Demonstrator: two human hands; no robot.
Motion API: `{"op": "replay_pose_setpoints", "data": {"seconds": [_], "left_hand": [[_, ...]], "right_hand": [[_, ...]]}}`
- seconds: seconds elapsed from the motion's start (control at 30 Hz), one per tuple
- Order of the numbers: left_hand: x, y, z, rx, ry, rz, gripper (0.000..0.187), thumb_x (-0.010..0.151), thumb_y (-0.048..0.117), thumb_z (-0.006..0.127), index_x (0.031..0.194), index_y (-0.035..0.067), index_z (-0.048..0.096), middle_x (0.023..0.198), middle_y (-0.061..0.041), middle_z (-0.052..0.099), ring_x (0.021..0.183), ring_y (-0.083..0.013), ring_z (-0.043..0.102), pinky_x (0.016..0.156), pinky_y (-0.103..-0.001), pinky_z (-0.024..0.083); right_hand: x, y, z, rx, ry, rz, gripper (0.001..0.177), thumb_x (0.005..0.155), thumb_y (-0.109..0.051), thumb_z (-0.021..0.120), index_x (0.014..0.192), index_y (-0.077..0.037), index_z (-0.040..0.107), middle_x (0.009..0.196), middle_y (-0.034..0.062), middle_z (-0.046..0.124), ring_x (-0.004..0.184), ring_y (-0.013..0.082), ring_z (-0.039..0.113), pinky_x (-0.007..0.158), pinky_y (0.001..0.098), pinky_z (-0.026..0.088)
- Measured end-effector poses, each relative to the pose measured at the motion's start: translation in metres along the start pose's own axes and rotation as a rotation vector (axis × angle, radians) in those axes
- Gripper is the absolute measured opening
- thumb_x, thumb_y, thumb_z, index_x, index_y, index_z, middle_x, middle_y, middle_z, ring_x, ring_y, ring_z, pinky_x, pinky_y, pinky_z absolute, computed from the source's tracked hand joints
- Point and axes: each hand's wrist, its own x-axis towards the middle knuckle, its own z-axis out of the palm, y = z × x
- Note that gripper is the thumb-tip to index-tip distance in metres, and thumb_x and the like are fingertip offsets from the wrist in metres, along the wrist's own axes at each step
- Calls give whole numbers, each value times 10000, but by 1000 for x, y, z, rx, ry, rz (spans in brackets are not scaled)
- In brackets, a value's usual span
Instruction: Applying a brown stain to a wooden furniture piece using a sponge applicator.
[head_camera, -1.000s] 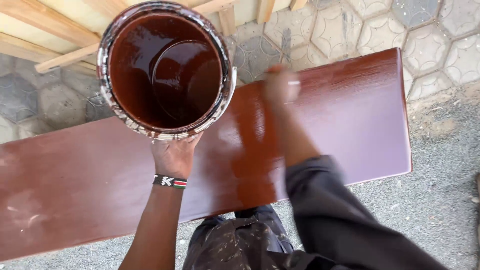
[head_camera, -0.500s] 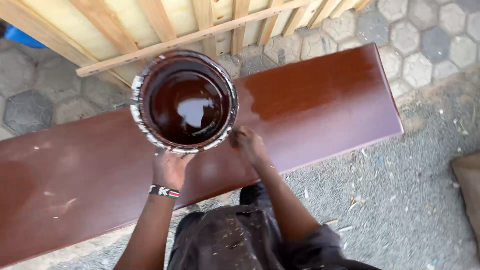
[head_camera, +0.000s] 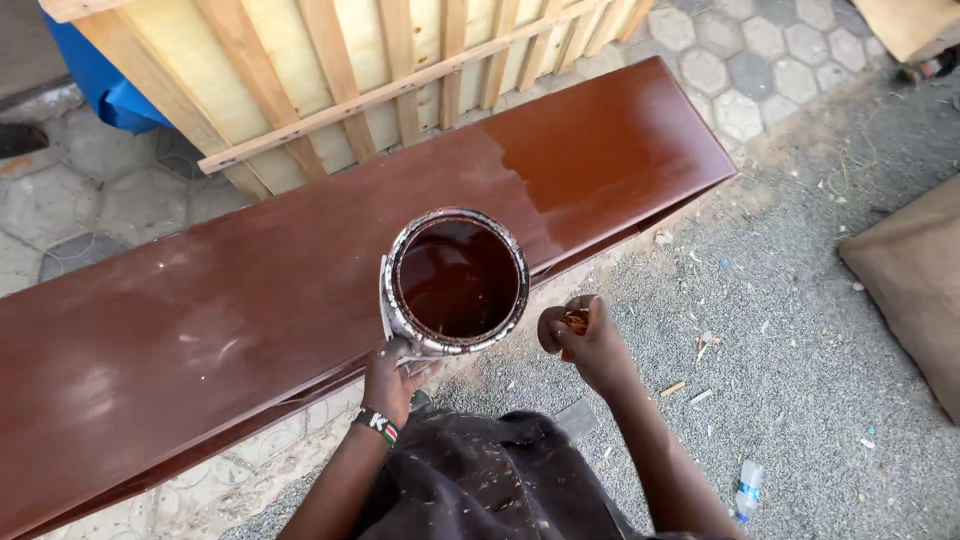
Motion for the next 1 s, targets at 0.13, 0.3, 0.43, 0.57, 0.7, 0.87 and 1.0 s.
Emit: {"op": "replay_pose_setpoints", "data": {"seconds": [0.13, 0.3, 0.43, 0.57, 0.7, 0.87, 1.0], "left_hand": [[-40, -30, -24, 95, -133, 39, 281, 1064, 175, 758, 1286, 6, 720, 1294, -238, 832, 1197, -464, 842, 1206, -691, 649], [-79, -65, -18, 26, -34, -10, 292, 982, 159, 794, 1237, 23, 752, 1163, -215, 834, 1085, -466, 875, 1184, -713, 660], [-119, -108, -13, 3, -62, 20, 322, 990, 152, 808, 1251, 8, 687, 1183, -269, 809, 1157, -530, 848, 1256, -776, 576], [-167, -143, 4, -83, -58, 1, 309, 927, 138, 841, 1208, 71, 732, 1076, -207, 850, 1039, -440, 888, 1216, -721, 637], [-169, -195, -24, -58, -97, -18, 334, 915, 127, 817, 1240, 96, 749, 1061, -172, 865, 997, -401, 899, 1184, -672, 661], [-211, -198, -24, 96, -193, 46, 446, 896, 64, 699, 1338, 121, 708, 1117, -100, 846, 960, -256, 875, 1052, -542, 736], [-234, -197, -16, 136, -305, 87, 649, 935, 83, 676, 1584, 92, 651, 1384, -158, 801, 1167, -307, 813, 1132, -608, 692]], "right_hand": [[-55, 2, -46, -68, -7, -130, 672, 999, -112, 946, 1559, -106, 573, 1299, 308, 866, 1040, 519, 867, 975, 609, 688], [-87, 74, -59, 140, 82, -249, 468, 938, 0, 980, 1384, -57, 852, 1030, 251, 874, 761, 331, 835, 723, 432, 753], [-164, 122, -70, 347, 122, -238, 440, 923, 70, 945, 1352, 49, 850, 1163, 266, 743, 786, 308, 782, 633, 430, 748], [-238, 129, -110, 273, 46, -216, 326, 1145, -19, 750, 1462, 45, 715, 1132, 261, 778, 908, 330, 793, 767, 437, 710], [-278, 107, -134, 206, 68, -241, 258, 1199, -109, 749, 1417, 12, 685, 865, 224, 778, 666, 288, 741, 602, 399, 614], [-329, 36, -131, -109, 54, -319, 271, 1083, -139, 825, 1351, -139, 865, 855, 184, 816, 682, 267, 744, 649, 457, 597], [-333, 12, -105, -337, -58, -198, 417, 1051, -245, 808, 1459, -297, 884, 998, 140, 896, 862, 301, 886, 851, 513, 668]]}}
